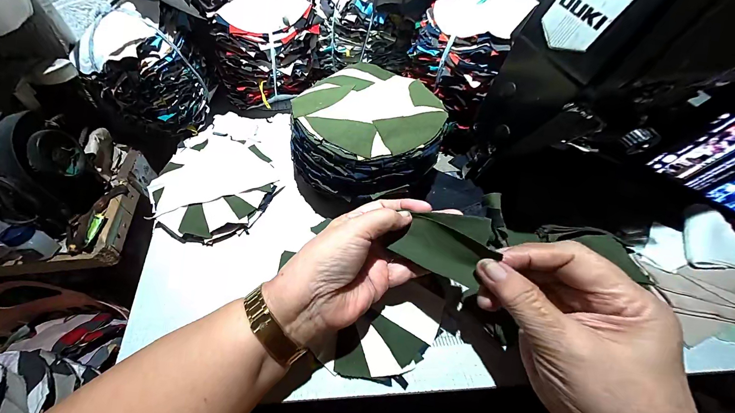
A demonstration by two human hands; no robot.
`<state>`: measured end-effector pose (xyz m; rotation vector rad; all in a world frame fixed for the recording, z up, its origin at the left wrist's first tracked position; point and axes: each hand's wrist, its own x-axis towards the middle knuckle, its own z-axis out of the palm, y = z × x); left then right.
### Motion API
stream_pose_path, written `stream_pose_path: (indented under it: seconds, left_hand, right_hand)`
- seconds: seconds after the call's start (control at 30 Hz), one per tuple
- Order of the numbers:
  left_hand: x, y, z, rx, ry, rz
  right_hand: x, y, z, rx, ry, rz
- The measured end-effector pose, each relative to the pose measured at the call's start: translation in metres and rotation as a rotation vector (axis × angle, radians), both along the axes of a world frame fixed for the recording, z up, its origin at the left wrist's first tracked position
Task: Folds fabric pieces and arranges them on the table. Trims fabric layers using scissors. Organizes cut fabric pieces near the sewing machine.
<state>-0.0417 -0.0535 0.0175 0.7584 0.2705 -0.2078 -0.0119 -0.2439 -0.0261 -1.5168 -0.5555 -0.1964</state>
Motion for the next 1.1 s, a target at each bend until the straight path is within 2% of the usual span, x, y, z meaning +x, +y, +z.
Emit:
stream_pose_path:
  seconds: [0.2,0.37,0.47,0.6,0.7,0.9,0.97,1.1]
  left_hand:
    - [-0.001,0.0,0.0,-0.015,-0.022,-0.012]
    - [-0.005,-0.001,-0.003,0.044,-0.049,-0.087]
    - [-0.009,-0.004,-0.002,0.071,-0.03,-0.164]
    - [-0.009,-0.007,-0.003,0.128,-0.014,-0.147]
    - [-0.011,-0.003,-0.004,0.254,-0.051,-0.173]
    - [-0.003,0.0,-0.001,0.209,-0.028,-0.145]
    - [0.002,0.004,0.0,0.193,-0.003,-0.168]
    - [0.0,0.009,0.007,0.228,-0.116,-0.291]
  right_hand:
    - [0.01,-0.012,0.003,-0.025,-0.098,0.034]
    - [0.011,-0.019,0.015,-0.043,-0.074,-0.01]
    - [0.005,-0.009,0.017,-0.11,-0.053,-0.023]
    - [-0.002,0.005,0.018,-0.221,-0.131,-0.078]
    - [0.003,0.002,0.022,-0.191,-0.193,-0.025]
    - [0.008,-0.001,0.024,-0.068,-0.013,-0.069]
    - [0.005,0.002,0.025,-0.074,-0.049,-0.056]
    - [0.001,0.008,0.026,-0.078,-0.141,-0.036]
